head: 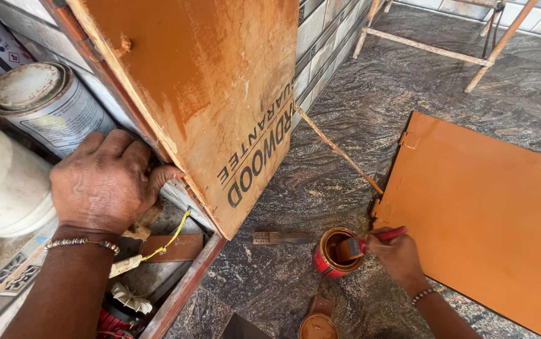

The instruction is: The person paints a vertical wooden board with orange paint using a brush. They repeatedly dip the brush into a small paint can and apply the paint to the board's surface and edges.

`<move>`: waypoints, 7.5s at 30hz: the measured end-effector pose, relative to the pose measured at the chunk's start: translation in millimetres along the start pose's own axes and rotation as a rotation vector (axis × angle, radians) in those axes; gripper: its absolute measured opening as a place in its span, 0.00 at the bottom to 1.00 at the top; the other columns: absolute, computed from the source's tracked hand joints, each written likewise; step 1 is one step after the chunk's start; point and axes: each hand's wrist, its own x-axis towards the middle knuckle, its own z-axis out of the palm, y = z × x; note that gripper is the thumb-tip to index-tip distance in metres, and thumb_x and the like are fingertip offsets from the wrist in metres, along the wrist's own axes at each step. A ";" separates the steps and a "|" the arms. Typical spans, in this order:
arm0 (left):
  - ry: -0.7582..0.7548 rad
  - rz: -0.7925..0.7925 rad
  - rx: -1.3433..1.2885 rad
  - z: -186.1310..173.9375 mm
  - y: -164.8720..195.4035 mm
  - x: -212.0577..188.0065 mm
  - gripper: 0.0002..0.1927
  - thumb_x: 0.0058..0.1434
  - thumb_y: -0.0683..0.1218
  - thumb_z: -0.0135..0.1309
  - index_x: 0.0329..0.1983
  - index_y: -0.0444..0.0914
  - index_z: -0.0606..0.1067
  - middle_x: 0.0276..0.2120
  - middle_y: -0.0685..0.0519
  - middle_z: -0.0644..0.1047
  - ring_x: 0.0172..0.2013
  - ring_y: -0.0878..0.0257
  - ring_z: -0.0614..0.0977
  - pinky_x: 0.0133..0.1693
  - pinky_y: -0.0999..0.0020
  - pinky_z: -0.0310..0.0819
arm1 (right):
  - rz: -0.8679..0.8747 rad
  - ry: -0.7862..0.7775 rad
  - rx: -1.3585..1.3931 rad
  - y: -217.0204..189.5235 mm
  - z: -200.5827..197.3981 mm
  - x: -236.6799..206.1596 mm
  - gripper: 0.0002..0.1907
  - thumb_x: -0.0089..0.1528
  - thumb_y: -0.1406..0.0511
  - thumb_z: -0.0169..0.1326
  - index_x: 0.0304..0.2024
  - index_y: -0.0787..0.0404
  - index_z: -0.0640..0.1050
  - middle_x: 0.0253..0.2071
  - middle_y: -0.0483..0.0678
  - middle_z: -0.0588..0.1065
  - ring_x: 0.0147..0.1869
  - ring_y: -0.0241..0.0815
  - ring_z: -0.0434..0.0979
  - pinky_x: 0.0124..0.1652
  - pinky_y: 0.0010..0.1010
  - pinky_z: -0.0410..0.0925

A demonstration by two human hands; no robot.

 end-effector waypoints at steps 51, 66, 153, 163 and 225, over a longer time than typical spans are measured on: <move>-0.056 0.013 -0.306 11.9 -18.4 17.7 0.26 0.48 0.65 0.62 0.31 0.39 0.81 0.32 0.51 0.74 0.36 0.52 0.77 0.31 0.61 0.76 | -0.510 0.037 1.186 -280.5 -38.5 -2.7 0.07 0.64 0.68 0.53 0.32 0.66 0.74 0.32 0.53 0.76 0.32 0.39 0.80 0.31 0.30 0.77; -0.109 0.055 -0.301 22.5 -26.7 18.7 0.28 0.52 0.69 0.58 0.30 0.39 0.81 0.28 0.53 0.72 0.32 0.56 0.76 0.29 0.65 0.76 | -0.809 0.257 0.744 -365.6 -100.7 -38.2 0.07 0.63 0.74 0.49 0.35 0.71 0.78 0.30 0.53 0.80 0.28 0.36 0.81 0.28 0.23 0.78; 0.040 0.042 -0.283 29.8 -23.9 27.4 0.21 0.46 0.63 0.65 0.28 0.43 0.84 0.28 0.52 0.76 0.32 0.54 0.81 0.29 0.59 0.80 | -0.311 0.319 0.880 -368.5 -63.1 55.3 0.07 0.65 0.73 0.51 0.39 0.71 0.79 0.29 0.56 0.79 0.25 0.40 0.80 0.22 0.24 0.75; -0.064 0.089 -0.299 29.3 -24.3 31.6 0.21 0.48 0.61 0.65 0.31 0.41 0.86 0.28 0.51 0.76 0.31 0.55 0.81 0.26 0.62 0.80 | -0.826 0.133 1.486 -452.2 -129.0 52.7 0.05 0.66 0.69 0.52 0.42 0.64 0.77 0.31 0.47 0.79 0.29 0.33 0.81 0.29 0.23 0.80; -0.256 -0.110 -0.404 -25.5 -9.7 22.6 0.20 0.52 0.62 0.60 0.32 0.41 0.79 0.34 0.53 0.73 0.40 0.54 0.76 0.40 0.60 0.73 | -0.941 -0.109 1.495 -373.0 -41.0 -30.9 0.02 0.66 0.73 0.50 0.39 0.69 0.73 0.37 0.48 0.78 0.33 0.39 0.80 0.31 0.28 0.77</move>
